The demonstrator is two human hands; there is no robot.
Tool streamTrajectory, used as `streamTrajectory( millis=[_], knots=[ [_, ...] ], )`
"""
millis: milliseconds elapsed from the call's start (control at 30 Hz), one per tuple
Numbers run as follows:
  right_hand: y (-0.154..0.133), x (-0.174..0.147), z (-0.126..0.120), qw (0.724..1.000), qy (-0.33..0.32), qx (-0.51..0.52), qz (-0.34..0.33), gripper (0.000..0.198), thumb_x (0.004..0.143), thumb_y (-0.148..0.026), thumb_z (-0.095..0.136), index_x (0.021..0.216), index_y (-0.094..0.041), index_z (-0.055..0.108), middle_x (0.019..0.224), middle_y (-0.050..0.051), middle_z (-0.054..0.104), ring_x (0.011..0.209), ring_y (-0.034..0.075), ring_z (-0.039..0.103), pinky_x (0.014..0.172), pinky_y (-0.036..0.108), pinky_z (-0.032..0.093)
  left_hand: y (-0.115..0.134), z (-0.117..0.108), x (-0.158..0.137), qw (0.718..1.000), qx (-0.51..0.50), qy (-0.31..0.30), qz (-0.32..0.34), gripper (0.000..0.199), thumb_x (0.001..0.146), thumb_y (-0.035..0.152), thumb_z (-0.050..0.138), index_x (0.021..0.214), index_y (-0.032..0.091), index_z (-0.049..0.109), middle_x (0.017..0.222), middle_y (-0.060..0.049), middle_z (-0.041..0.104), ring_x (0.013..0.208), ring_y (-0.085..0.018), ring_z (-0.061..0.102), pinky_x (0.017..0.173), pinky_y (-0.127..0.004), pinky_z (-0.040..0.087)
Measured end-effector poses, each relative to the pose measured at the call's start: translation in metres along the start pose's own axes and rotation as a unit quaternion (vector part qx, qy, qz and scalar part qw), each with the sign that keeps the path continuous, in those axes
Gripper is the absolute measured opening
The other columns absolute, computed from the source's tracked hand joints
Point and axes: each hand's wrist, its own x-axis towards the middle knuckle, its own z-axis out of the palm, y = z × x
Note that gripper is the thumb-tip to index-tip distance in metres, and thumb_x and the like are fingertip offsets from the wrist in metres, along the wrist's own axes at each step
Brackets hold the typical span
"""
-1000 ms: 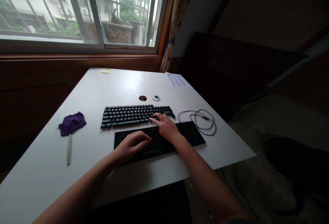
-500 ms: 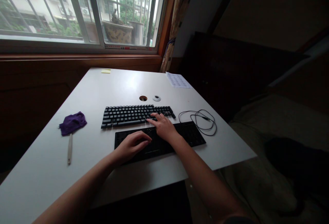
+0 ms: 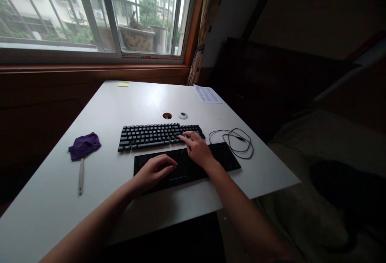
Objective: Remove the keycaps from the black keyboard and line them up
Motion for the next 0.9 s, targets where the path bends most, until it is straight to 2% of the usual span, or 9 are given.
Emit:
streamTrajectory(
  millis=[100, 233, 367, 500, 667, 767, 833, 900],
  knots=[
    [0.011, -0.011, -0.007, 0.998, 0.057, 0.026, 0.020, 0.050, 0.086, -0.004, 0.048, 0.128, -0.026, 0.064, 0.126, 0.009, 0.057, 0.114, 0.024, 0.054, 0.101, 0.040, 0.048, -0.001, 0.000, 0.001, 1.000, -0.001, 0.000, -0.003, 0.019, 0.096, 0.030, 0.055, 0.104, 0.019, 0.068, 0.100, -0.005, 0.069, 0.093, -0.017, 0.064, 0.084, -0.028, 0.050],
    [0.023, -0.035, -0.019, 0.994, 0.090, 0.037, 0.042, 0.040, 0.090, -0.010, 0.048, 0.123, -0.024, 0.067, 0.118, 0.010, 0.060, 0.111, 0.025, 0.057, 0.099, 0.041, 0.049, -0.001, 0.000, 0.001, 1.000, 0.001, -0.003, -0.003, 0.018, 0.096, 0.030, 0.055, 0.104, 0.019, 0.068, 0.100, -0.005, 0.069, 0.092, -0.017, 0.064, 0.083, -0.027, 0.050],
    [0.033, -0.065, -0.033, 0.984, 0.140, 0.053, 0.093, 0.030, 0.094, -0.019, 0.050, 0.116, -0.024, 0.069, 0.110, 0.009, 0.063, 0.105, 0.025, 0.059, 0.096, 0.041, 0.050, 0.000, 0.000, 0.000, 1.000, 0.014, -0.005, 0.000, 0.018, 0.096, 0.029, 0.056, 0.103, 0.019, 0.068, 0.099, -0.005, 0.068, 0.091, -0.017, 0.064, 0.082, -0.027, 0.050],
    [0.041, -0.093, -0.054, 0.966, 0.182, 0.103, 0.154, 0.028, 0.099, -0.029, 0.046, 0.112, -0.022, 0.070, 0.107, 0.009, 0.063, 0.104, 0.024, 0.060, 0.096, 0.041, 0.048, 0.001, -0.001, 0.000, 1.000, 0.016, -0.004, 0.004, 0.018, 0.096, 0.029, 0.055, 0.103, 0.019, 0.068, 0.098, -0.005, 0.068, 0.091, -0.016, 0.064, 0.081, -0.026, 0.050],
    [0.048, -0.117, -0.077, 0.926, 0.226, 0.190, 0.234, 0.037, 0.102, -0.041, 0.039, 0.108, -0.023, 0.070, 0.108, 0.007, 0.062, 0.090, 0.020, 0.060, 0.083, 0.036, 0.051, 0.002, -0.001, 0.001, 1.000, 0.013, -0.006, -0.003, 0.019, 0.096, 0.031, 0.055, 0.102, 0.018, 0.068, 0.098, -0.005, 0.069, 0.090, -0.017, 0.065, 0.080, -0.026, 0.051],
    [0.050, -0.128, -0.084, 0.918, 0.231, 0.179, 0.269, 0.045, 0.102, -0.047, 0.033, 0.097, -0.022, 0.070, 0.101, 0.007, 0.062, 0.089, 0.020, 0.058, 0.083, 0.034, 0.049, 0.001, -0.001, 0.001, 1.000, 0.012, -0.007, -0.007, 0.019, 0.097, 0.031, 0.055, 0.103, 0.019, 0.068, 0.098, -0.005, 0.069, 0.090, -0.017, 0.065, 0.081, -0.026, 0.051],
    [0.050, -0.134, -0.086, 0.921, 0.208, 0.162, 0.286, 0.050, 0.102, -0.051, 0.030, 0.088, -0.021, 0.068, 0.091, 0.006, 0.063, 0.086, 0.020, 0.058, 0.080, 0.033, 0.047, 0.000, -0.001, 0.001, 1.000, 0.012, -0.008, -0.008, 0.019, 0.096, 0.032, 0.056, 0.103, 0.019, 0.068, 0.098, -0.005, 0.069, 0.091, -0.017, 0.065, 0.081, -0.026, 0.050],
    [0.048, -0.139, -0.085, 0.923, 0.175, 0.159, 0.305, 0.052, 0.101, -0.053, 0.029, 0.082, -0.021, 0.064, 0.077, 0.004, 0.062, 0.074, 0.019, 0.058, 0.072, 0.031, 0.045, 0.000, -0.001, 0.001, 1.000, 0.012, -0.009, -0.011, 0.019, 0.096, 0.032, 0.056, 0.103, 0.019, 0.068, 0.098, -0.005, 0.069, 0.091, -0.017, 0.065, 0.081, -0.026, 0.051]
  ],
)
